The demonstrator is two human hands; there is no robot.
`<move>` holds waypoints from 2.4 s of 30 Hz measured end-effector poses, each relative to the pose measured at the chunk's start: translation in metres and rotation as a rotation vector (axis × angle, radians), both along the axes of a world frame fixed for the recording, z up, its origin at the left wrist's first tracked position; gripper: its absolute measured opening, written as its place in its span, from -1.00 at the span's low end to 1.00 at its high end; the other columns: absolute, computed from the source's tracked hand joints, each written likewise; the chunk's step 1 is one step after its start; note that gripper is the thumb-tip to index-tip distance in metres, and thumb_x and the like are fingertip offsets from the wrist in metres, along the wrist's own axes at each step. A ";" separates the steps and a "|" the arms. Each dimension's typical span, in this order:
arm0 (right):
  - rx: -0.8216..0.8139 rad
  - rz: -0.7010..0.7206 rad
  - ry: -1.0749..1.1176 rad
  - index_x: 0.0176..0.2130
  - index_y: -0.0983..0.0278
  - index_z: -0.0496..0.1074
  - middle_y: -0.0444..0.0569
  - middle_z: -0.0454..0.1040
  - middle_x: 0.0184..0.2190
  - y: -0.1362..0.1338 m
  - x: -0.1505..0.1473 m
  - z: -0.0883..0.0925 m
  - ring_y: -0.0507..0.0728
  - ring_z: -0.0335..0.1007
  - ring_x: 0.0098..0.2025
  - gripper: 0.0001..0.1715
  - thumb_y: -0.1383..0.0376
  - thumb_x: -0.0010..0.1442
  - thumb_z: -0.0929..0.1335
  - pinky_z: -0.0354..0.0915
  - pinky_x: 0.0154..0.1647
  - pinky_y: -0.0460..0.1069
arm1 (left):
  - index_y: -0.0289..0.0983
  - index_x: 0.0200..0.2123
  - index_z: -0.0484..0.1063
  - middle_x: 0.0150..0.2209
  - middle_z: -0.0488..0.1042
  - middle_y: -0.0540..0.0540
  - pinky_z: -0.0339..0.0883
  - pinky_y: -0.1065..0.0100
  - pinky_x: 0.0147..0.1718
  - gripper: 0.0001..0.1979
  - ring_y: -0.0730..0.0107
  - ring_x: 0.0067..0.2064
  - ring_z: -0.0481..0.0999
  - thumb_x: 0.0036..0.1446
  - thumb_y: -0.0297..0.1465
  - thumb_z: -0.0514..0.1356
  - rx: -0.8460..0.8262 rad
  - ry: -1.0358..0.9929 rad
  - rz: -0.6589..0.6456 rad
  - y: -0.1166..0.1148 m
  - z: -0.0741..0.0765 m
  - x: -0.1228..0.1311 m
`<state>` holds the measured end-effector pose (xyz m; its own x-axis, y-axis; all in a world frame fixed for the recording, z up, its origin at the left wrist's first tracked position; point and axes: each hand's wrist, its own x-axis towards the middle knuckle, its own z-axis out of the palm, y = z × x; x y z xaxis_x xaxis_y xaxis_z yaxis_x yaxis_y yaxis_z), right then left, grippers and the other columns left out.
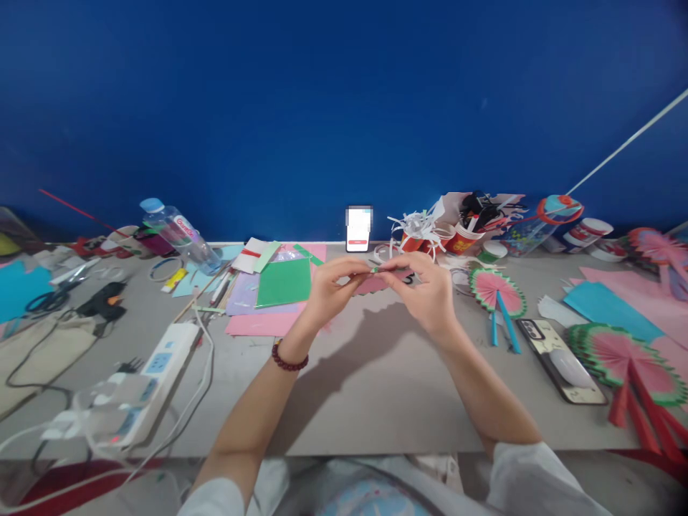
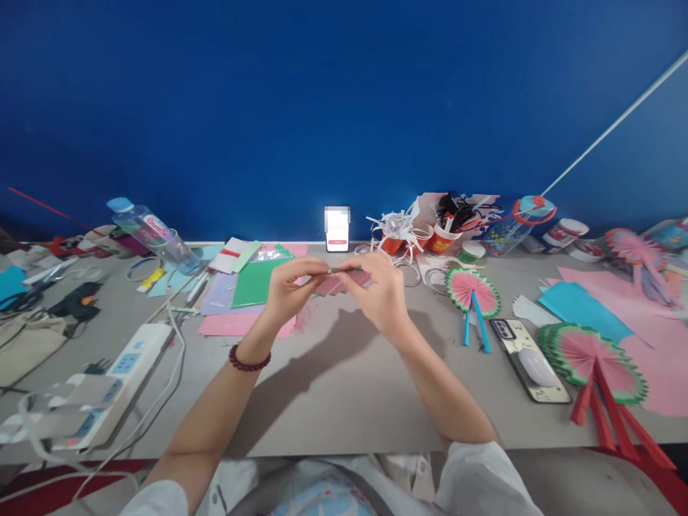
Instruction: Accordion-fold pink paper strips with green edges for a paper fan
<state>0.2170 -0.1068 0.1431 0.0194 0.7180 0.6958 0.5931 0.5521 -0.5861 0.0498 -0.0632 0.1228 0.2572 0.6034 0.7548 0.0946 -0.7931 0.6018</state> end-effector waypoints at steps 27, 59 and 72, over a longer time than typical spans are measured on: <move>0.233 -0.135 -0.195 -0.38 0.19 0.49 -0.15 0.53 -0.51 -0.003 -0.006 0.001 0.08 0.41 -0.39 -0.92 0.35 0.14 0.38 0.20 -0.07 0.10 | -0.25 -0.26 0.55 -0.27 0.61 -0.10 0.49 0.44 -0.32 -0.87 0.44 -0.25 0.58 0.10 -0.49 0.25 -0.112 -0.037 -0.027 -0.008 0.009 0.001; -0.195 0.293 0.161 -0.29 0.22 0.55 -0.05 0.58 -0.32 0.018 0.012 -0.005 0.09 0.51 -0.27 -0.87 0.25 0.10 0.43 0.43 -0.25 0.00 | -0.29 -0.27 0.47 -0.33 0.53 -0.09 0.45 0.39 -0.27 -0.91 0.44 -0.25 0.50 0.14 -0.52 0.19 0.277 0.109 0.131 -0.004 0.007 0.001; -0.043 0.386 0.050 -0.33 0.20 0.55 -0.06 0.58 -0.41 0.020 0.024 -0.001 0.10 0.51 -0.32 -0.82 0.15 0.09 0.44 0.42 -0.24 0.03 | -0.25 -0.21 0.48 -0.23 0.55 -0.12 0.45 0.36 -0.20 -0.84 0.42 -0.20 0.54 0.20 -0.53 0.13 0.286 0.157 0.027 -0.014 0.010 0.001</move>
<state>0.2414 -0.0870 0.1422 -0.2243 0.7073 0.6703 0.3167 0.7034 -0.6363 0.0510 -0.0769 0.1324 0.3708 0.3807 0.8471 0.1922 -0.9238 0.3310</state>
